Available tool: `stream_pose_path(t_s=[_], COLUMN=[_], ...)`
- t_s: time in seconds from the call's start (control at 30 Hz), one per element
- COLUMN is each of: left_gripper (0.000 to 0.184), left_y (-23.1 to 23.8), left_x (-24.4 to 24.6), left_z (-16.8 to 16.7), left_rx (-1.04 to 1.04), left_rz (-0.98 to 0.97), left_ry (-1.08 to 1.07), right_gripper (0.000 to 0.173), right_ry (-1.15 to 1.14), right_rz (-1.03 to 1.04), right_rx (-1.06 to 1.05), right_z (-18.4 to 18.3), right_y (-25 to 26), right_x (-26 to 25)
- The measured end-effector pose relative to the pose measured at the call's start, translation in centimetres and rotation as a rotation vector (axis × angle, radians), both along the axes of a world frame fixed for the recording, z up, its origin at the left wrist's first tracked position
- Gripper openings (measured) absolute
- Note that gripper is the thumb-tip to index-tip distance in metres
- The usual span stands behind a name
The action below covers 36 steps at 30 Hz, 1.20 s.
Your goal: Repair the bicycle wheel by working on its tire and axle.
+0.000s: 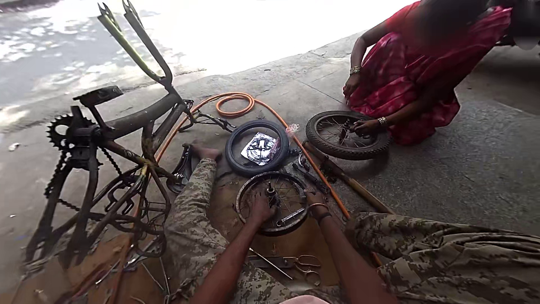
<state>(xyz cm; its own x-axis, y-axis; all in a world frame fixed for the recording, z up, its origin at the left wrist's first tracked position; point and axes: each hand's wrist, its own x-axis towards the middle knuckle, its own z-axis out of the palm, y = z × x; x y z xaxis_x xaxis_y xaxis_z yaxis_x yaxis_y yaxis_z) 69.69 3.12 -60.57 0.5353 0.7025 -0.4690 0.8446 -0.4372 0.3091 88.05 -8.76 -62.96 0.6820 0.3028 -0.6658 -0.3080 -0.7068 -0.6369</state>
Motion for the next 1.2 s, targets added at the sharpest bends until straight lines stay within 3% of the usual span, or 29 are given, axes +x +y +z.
stream_pose_path(t_s=[0.17,0.3,0.4,0.5,0.57,0.7,0.83,0.9,0.93,0.97,1.0,1.03,1.07,1.13,1.2], left_gripper=[0.063,0.06,0.053,0.05,0.051,0.044,0.038,0.036,0.035,0.035,0.032,0.03,0.034,0.044,0.044], left_y=[2.3,1.9,1.1,0.4,1.0,1.5,2.0,2.5,1.7,0.1,-0.3,-2.1,-2.6,-0.9,-1.0], left_x=[-2.3,-3.5,-4.3,-5.0,-5.6,-7.0,-8.2,-8.2,-7.5,-5.1,-7.4,-5.3,-4.7,-7.4,-8.4], left_z=[-2.3,0.6,2.0,2.0,0.6,0.8,0.6,1.2,4.4,9.8,8.4,12.9,14.1,11.5,12.4], left_rx=[-0.045,-0.169,-0.353,-0.545,-0.651,-0.694,-0.66,-0.656,-0.66,-0.655,-0.564,-0.544,-0.529,-0.598,-0.645], left_rz=[0.044,0.22,0.346,0.432,0.443,0.412,0.381,0.357,0.452,0.745,0.302,0.605,0.655,0.483,0.531], left_ry=[-0.177,-0.405,-0.671,-0.78,-0.748,-0.709,-0.799,-0.892,-0.845,-0.695,-0.999,-0.834,-0.825,-1.04,-1.164], right_gripper=[0.042,0.046,0.037,0.029,0.029,0.019,0.017,0.019,0.02,0.021,0.022,0.023,0.023,0.023,0.029], right_ry=[-0.03,-0.121,-0.188,-0.275,-0.141,0.137,0.208,0.183,0.158,0.125,0.083,0.035,-0.016,-0.114,-0.178], right_rz=[-0.076,0.054,0.182,0.487,0.642,0.574,0.532,0.525,0.535,0.548,0.549,0.544,0.521,0.456,0.421], right_rx=[0.096,0.416,0.633,0.404,0.304,0.477,0.491,0.462,0.453,0.439,0.429,0.423,0.435,0.528,0.681], right_z=[2.7,10.2,12.1,8.7,4.5,-0.5,0.5,2.0,3.0,4.4,6.1,8.2,10.7,15.9,19.4], right_y=[2.2,3.6,4.5,3.5,2.5,2.1,3.0,3.4,3.7,3.8,3.9,3.7,3.2,0.9,-2.2], right_x=[-1.2,-1.1,0.3,0.7,-0.2,-2.9,-3.7,-4.0,-4.0,-4.0,-4.2,-4.5,-5.0,-6.7,-8.4])
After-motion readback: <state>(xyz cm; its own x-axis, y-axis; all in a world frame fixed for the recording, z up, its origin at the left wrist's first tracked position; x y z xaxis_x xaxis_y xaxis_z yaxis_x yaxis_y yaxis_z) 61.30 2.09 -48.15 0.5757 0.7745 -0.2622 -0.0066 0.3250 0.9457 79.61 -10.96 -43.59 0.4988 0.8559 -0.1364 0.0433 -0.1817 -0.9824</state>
